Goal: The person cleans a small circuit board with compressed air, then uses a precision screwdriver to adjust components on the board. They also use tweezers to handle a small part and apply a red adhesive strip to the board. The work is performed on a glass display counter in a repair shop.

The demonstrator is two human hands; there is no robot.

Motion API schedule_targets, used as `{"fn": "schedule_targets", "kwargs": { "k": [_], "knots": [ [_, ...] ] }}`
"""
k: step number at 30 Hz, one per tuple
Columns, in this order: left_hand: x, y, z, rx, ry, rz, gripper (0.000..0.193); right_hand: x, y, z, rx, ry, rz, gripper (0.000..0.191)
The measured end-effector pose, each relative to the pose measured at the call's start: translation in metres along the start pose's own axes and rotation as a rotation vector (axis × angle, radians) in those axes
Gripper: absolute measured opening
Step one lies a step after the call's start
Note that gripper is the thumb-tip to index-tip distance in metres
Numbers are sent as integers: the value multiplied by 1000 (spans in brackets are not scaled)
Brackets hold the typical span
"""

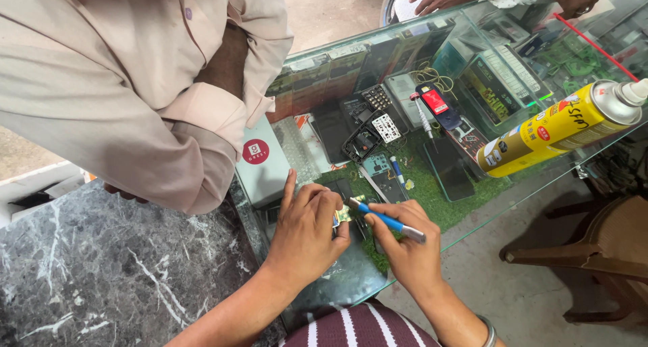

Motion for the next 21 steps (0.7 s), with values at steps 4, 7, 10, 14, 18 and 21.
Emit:
{"fn": "schedule_targets", "kwargs": {
  "k": [4, 7, 10, 14, 18, 21],
  "knots": [
    [0, 0, -1, 0, -14, 1, 36, -1, 0, 0, 1, -15, -4, 12],
    [1, 0, 0, 0, -4, 2, 37, -1, 2, 0, -35, -7, -2, 16],
    [1, 1, -1, -1, 0, -3, 37, -2, 4, 0, -84, -15, 7, 18],
    [0, 0, -1, 4, -4, 9, 35, -2, 1, 1, -36, -20, 16, 11],
    [0, 1, -1, -12, 16, 16, 36, -1, 5, 1, -60, -15, 25, 17],
    [0, 1, -1, -10, 0, 10, 36, -1, 11, -2, -29, -30, 14, 11]
  ]
}}
Point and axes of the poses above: each hand's wrist, its own z-axis towards the middle knuckle, its own x-axis out of the back of the hand, y = z × x, the point moved 5 cm from there along z, towards the middle knuckle
